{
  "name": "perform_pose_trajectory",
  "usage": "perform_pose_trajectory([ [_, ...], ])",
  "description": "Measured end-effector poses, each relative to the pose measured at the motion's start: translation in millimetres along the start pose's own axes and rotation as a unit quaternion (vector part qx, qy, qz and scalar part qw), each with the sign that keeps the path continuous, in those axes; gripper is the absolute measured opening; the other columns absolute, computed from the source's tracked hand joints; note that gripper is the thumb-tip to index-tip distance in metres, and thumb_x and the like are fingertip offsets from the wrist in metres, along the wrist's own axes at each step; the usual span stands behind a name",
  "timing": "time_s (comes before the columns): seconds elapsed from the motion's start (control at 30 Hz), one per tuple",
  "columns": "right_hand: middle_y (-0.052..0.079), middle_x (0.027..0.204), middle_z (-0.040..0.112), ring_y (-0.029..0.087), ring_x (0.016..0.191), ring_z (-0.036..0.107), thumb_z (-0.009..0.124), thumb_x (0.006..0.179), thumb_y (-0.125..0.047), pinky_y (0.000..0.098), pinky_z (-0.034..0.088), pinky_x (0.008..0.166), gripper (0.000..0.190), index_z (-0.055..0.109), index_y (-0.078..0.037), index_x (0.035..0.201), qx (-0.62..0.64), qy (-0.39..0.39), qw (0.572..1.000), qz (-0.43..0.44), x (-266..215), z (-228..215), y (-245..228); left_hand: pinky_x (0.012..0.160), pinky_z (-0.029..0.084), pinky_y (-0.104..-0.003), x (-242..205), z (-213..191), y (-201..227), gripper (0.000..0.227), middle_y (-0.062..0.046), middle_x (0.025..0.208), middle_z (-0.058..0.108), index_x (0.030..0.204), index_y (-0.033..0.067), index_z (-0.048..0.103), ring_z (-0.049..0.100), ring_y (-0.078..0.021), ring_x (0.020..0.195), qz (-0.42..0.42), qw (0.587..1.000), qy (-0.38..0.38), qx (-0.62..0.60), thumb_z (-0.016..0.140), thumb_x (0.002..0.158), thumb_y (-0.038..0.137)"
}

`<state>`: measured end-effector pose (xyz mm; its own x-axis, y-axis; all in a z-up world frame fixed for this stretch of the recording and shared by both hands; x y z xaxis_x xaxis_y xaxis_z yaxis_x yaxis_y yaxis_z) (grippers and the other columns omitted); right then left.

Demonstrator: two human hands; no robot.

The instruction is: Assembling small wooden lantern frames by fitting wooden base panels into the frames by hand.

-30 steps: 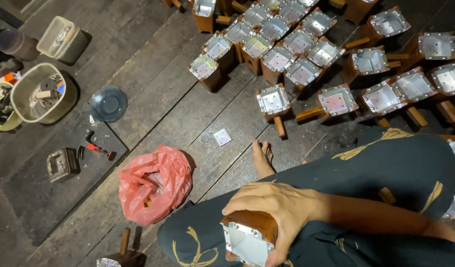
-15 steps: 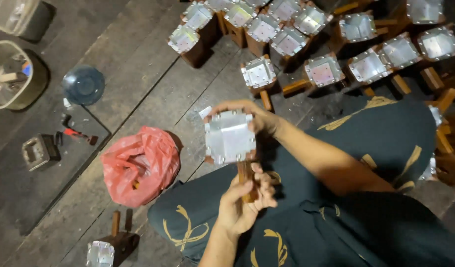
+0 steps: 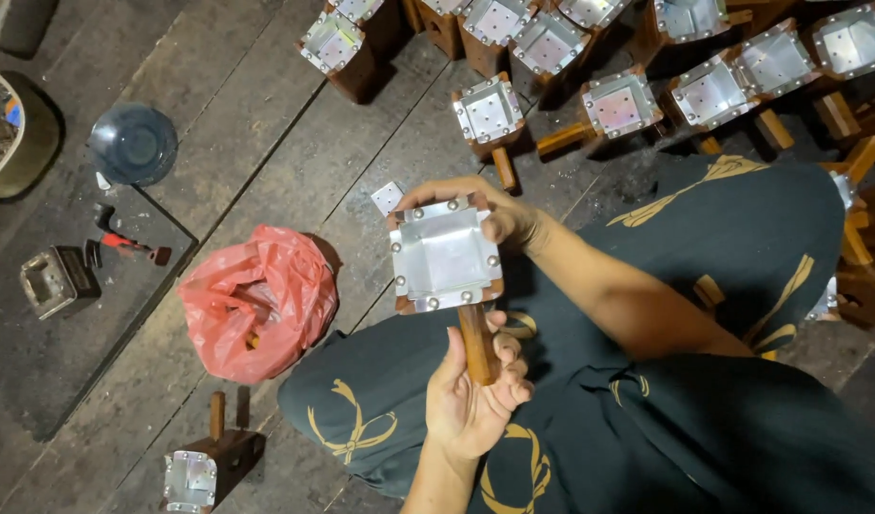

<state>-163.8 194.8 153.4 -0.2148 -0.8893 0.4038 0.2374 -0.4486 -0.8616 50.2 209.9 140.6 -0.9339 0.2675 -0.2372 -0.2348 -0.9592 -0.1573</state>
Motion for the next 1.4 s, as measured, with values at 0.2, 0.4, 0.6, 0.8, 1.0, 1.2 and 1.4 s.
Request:
perform_pose_trajectory([
  [0.2,0.028,0.153,0.051,0.045,0.142,0.051,0.088,0.076,-0.049,0.0573,0.033,0.129,0.101,0.044,-0.004,0.154,0.502,-0.114,0.857,-0.016,-5.9,14.7,32.3,0.078,0.067,-0.042,5.6,29.6,-9.6,0.069,-0.029,0.114,0.063,0.154,-0.0042,0.031,0.070,-0.0318,0.090,0.071,0.990,-0.008,0.120,0.065,0.097,0.013],
  [0.4,0.024,0.156,0.048,0.042,0.146,0.046,0.086,0.077,-0.039,0.0601,0.028,0.131,0.098,0.042,-0.005,0.156,0.522,-0.044,0.850,-0.062,-16.3,18.8,35.9,0.086,0.063,-0.042,13.9,48.3,-19.1,0.066,-0.031,0.126,0.063,0.151,-0.0038,0.037,0.069,-0.0353,0.103,0.058,0.971,0.012,0.230,0.070,0.095,0.008],
  [0.6,0.020,0.159,0.045,0.039,0.151,0.040,0.085,0.078,-0.027,0.0634,0.021,0.133,0.095,0.040,-0.006,0.159,0.543,0.030,0.832,-0.109,-25.6,5.9,53.5,0.087,0.061,-0.036,14.3,46.4,-18.9,0.059,-0.025,0.128,0.064,0.149,-0.0012,0.041,0.069,-0.0281,0.103,0.043,0.961,0.043,0.270,0.065,0.096,0.007],
  [0.8,0.023,0.146,0.052,0.040,0.139,0.049,0.067,0.094,-0.056,0.0640,0.028,0.128,0.082,0.047,0.003,0.147,0.605,0.141,0.783,-0.035,-13.1,15.6,53.1,0.087,0.061,-0.037,14.8,41.4,-12.7,0.057,-0.023,0.122,0.066,0.146,-0.0017,0.044,0.070,-0.0282,0.102,0.050,0.955,0.056,0.286,0.067,0.095,0.008],
  [1.0,0.013,0.114,0.070,0.033,0.105,0.067,0.051,0.080,-0.074,0.0474,0.055,0.081,0.069,0.064,-0.020,0.120,0.323,0.552,0.757,0.134,-3.8,10.8,29.0,0.084,0.061,-0.034,12.3,31.0,0.2,0.047,-0.022,0.113,0.069,0.137,-0.0018,0.050,0.070,-0.0266,0.097,0.097,0.949,0.074,0.291,0.068,0.095,0.009],
  [1.2,0.006,0.100,0.070,0.023,0.090,0.068,0.058,0.073,-0.073,0.0420,0.056,0.078,0.065,0.064,-0.019,0.110,0.299,0.572,0.736,0.206,-0.4,24.9,15.4,0.081,0.063,-0.036,7.9,22.7,8.4,0.040,-0.021,0.109,0.070,0.129,-0.0025,0.055,0.072,-0.0269,0.093,0.131,0.946,0.108,0.275,0.069,0.093,0.008],
  [1.4,0.006,0.101,0.069,0.025,0.092,0.069,0.060,0.072,-0.071,0.0428,0.056,0.078,0.063,0.063,-0.020,0.107,0.283,0.596,0.726,0.194,-1.2,22.5,13.2,0.084,0.062,-0.036,7.8,15.5,6.3,0.038,-0.021,0.111,0.069,0.129,-0.0005,0.055,0.071,-0.0273,0.096,0.113,0.948,0.114,0.273,0.067,0.095,0.008],
])
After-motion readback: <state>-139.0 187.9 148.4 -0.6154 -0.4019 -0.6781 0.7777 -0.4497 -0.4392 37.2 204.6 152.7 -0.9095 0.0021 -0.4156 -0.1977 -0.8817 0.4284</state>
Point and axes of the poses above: each hand's wrist, its own x-axis towards the middle knuckle, its own z-axis out of the palm, y = z × x, the point moved 5 cm from there along x, towards the middle knuckle
